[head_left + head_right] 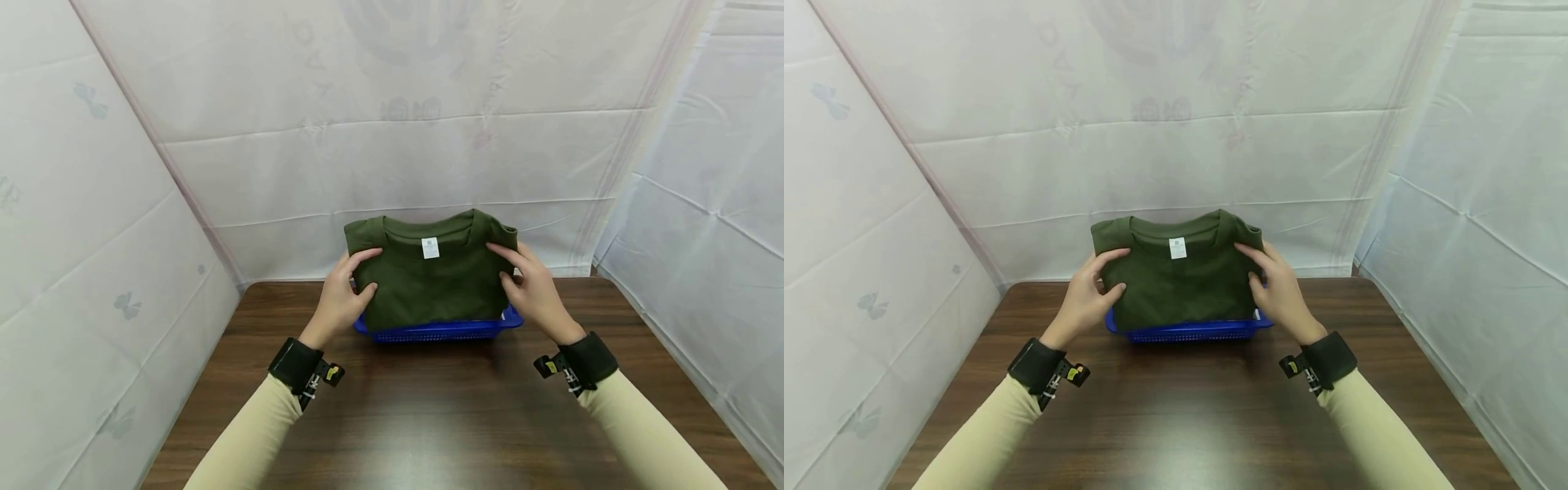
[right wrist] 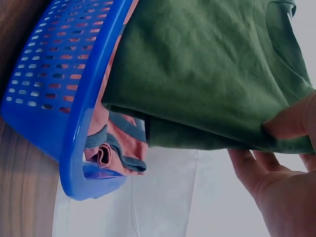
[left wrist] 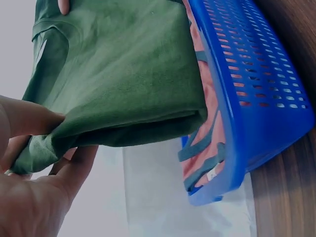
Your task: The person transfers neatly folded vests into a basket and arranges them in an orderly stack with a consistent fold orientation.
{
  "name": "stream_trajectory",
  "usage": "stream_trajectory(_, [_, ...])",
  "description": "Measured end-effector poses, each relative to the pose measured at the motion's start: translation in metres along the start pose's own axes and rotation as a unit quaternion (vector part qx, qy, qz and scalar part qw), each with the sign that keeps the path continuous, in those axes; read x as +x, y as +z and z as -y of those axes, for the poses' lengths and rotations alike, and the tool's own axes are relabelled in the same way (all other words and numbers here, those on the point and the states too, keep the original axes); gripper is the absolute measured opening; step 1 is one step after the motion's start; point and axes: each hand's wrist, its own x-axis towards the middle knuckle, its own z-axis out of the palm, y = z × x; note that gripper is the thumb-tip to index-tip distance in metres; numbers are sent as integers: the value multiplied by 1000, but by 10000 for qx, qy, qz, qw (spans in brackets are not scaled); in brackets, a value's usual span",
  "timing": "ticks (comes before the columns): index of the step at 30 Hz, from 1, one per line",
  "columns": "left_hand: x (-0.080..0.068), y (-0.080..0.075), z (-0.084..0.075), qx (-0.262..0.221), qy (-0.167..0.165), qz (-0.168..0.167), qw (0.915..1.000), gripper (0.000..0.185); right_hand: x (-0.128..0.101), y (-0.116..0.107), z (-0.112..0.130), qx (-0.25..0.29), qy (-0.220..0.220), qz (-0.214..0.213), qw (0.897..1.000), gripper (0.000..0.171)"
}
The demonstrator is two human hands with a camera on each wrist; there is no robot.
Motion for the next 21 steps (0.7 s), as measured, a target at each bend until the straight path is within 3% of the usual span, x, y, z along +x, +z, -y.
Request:
stream_trajectory(6, [3, 3, 9, -118, -122, -109, 9998, 53, 6, 5, -5, -240, -143, -51, 9996, 61])
stream_trajectory(15, [11, 8, 17, 88, -45, -394, 9992, 47, 13, 10, -12, -304, -178, 9, 9994, 60])
stream_trajectory(21, [20, 11, 24, 84, -275, -365, 9989, 46, 18, 14, -19, -285, -105, 46, 9995, 61])
